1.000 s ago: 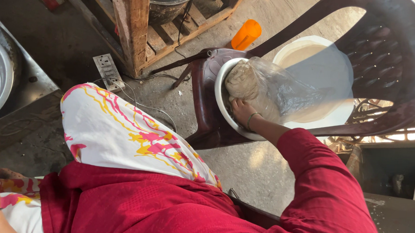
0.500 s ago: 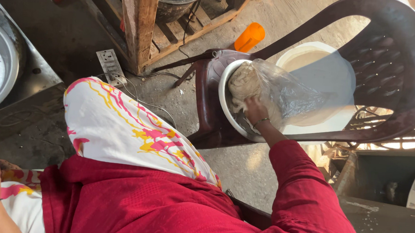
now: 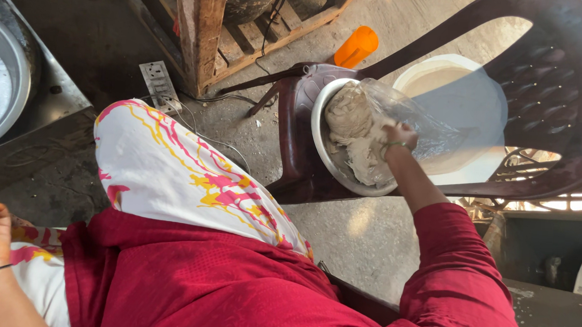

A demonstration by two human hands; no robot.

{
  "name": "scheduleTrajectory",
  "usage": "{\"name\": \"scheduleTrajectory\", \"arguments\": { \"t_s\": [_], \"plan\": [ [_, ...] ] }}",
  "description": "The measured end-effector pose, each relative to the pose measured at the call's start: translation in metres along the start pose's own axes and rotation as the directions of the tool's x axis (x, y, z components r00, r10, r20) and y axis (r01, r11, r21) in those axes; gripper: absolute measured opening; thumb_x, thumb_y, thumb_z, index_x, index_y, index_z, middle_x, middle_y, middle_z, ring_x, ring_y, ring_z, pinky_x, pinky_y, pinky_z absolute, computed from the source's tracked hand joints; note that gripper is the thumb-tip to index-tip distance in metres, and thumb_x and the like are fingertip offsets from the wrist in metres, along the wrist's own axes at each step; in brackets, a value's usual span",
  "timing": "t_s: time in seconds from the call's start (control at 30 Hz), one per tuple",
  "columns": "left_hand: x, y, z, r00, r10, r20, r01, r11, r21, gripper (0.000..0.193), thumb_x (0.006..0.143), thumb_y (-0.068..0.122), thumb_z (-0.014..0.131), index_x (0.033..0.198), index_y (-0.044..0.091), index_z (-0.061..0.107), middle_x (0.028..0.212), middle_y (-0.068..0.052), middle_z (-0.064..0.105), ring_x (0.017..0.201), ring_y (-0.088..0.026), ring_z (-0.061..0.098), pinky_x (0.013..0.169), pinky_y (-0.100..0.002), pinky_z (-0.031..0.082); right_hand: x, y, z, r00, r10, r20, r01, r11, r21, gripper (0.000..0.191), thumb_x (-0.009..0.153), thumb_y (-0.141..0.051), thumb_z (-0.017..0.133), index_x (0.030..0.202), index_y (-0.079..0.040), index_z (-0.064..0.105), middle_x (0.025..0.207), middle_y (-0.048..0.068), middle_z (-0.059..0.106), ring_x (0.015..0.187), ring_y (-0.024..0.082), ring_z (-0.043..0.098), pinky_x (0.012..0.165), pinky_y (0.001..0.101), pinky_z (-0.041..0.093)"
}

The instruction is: The person sits and portions dough by hand, pinching off pieces and rolling them between the palms into round balls, placing each ball on an oiled steel tray. They then take a larger mass of dough from a bowl on a nearby chair and knead and stretch it while pulling off more pieces to roll.

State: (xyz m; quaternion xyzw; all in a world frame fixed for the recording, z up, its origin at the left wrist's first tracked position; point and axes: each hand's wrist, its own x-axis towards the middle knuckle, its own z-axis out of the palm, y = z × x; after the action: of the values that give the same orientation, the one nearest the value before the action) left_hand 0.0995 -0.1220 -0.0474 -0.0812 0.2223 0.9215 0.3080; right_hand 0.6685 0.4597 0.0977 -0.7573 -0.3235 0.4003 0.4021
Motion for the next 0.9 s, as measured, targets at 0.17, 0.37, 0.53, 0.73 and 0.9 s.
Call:
{"name": "scheduleTrajectory", "arguments": {
  "t_s": [0.17, 0.37, 0.53, 0.73, 0.9],
  "plan": [
    [0.001, -0.001, -0.003, 0.999, 0.000, 0.042, -0.004, 0.995, 0.100, 0.018, 0.120, 0.017, 0.047, 0.124, 0.003, 0.058, 0.117, -0.010, 0.061, 0.107, -0.025, 0.059, 0.093, -0.030, 0.050, 0.004, -0.055, 0.035, 0.837, -0.262, 0.480, 0.053, 0.913, 0.405, 0.051, 0.093, 0.002, 0.067, 0.141, -0.009, 0.056, 0.127, 0.022, 0.070, 0.073, 0.017, 0.061, 0.067, 0.0339, 0.049],
    [-0.023, -0.012, 0.047, 0.997, 0.034, -0.063, -0.013, 0.952, 0.307, 0.020, 0.114, 0.026, 0.060, 0.120, 0.007, 0.059, 0.114, -0.006, 0.060, 0.104, -0.022, 0.056, 0.095, -0.036, 0.046, -0.173, -0.021, 0.165, 0.094, -0.352, 0.931, -0.319, 0.876, 0.363, 0.039, 0.095, -0.022, 0.068, 0.129, -0.010, 0.055, 0.122, 0.012, 0.066, 0.105, 0.025, 0.069, 0.087, 0.0434, 0.060],
    [-0.021, -0.022, 0.051, 0.999, 0.042, -0.032, -0.026, 0.915, 0.402, 0.032, 0.108, 0.032, 0.065, 0.132, 0.011, 0.061, 0.124, -0.007, 0.063, 0.111, -0.022, 0.058, 0.105, -0.042, 0.047, -0.444, 0.060, 0.244, -0.172, -0.458, 0.872, 0.345, 0.801, 0.489, 0.046, 0.074, -0.012, 0.066, 0.120, -0.010, 0.071, 0.115, 0.013, 0.073, 0.103, 0.027, 0.072, 0.093, 0.0403, 0.060],
    [0.011, -0.023, 0.020, 0.999, 0.037, -0.012, -0.034, 0.973, 0.230, 0.029, 0.108, 0.031, 0.064, 0.129, 0.011, 0.060, 0.121, -0.007, 0.062, 0.109, -0.022, 0.058, 0.103, -0.041, 0.048, -0.600, 0.124, 0.239, -0.240, -0.502, 0.831, 0.884, 0.241, 0.401, 0.028, 0.080, -0.027, 0.065, 0.098, -0.006, 0.072, 0.111, 0.013, 0.072, 0.099, 0.026, 0.073, 0.079, 0.0338, 0.062],
    [0.009, -0.014, 0.013, 0.999, 0.031, 0.028, -0.035, 0.989, 0.145, 0.026, 0.108, 0.029, 0.063, 0.127, 0.011, 0.059, 0.119, -0.007, 0.061, 0.107, -0.022, 0.057, 0.102, -0.040, 0.048, -0.585, 0.138, 0.237, -0.142, -0.642, 0.753, 0.681, 0.489, 0.545, 0.026, 0.087, -0.030, 0.069, 0.108, -0.014, 0.070, 0.105, 0.002, 0.071, 0.090, 0.020, 0.071, 0.085, 0.0282, 0.061]
  ]
}}
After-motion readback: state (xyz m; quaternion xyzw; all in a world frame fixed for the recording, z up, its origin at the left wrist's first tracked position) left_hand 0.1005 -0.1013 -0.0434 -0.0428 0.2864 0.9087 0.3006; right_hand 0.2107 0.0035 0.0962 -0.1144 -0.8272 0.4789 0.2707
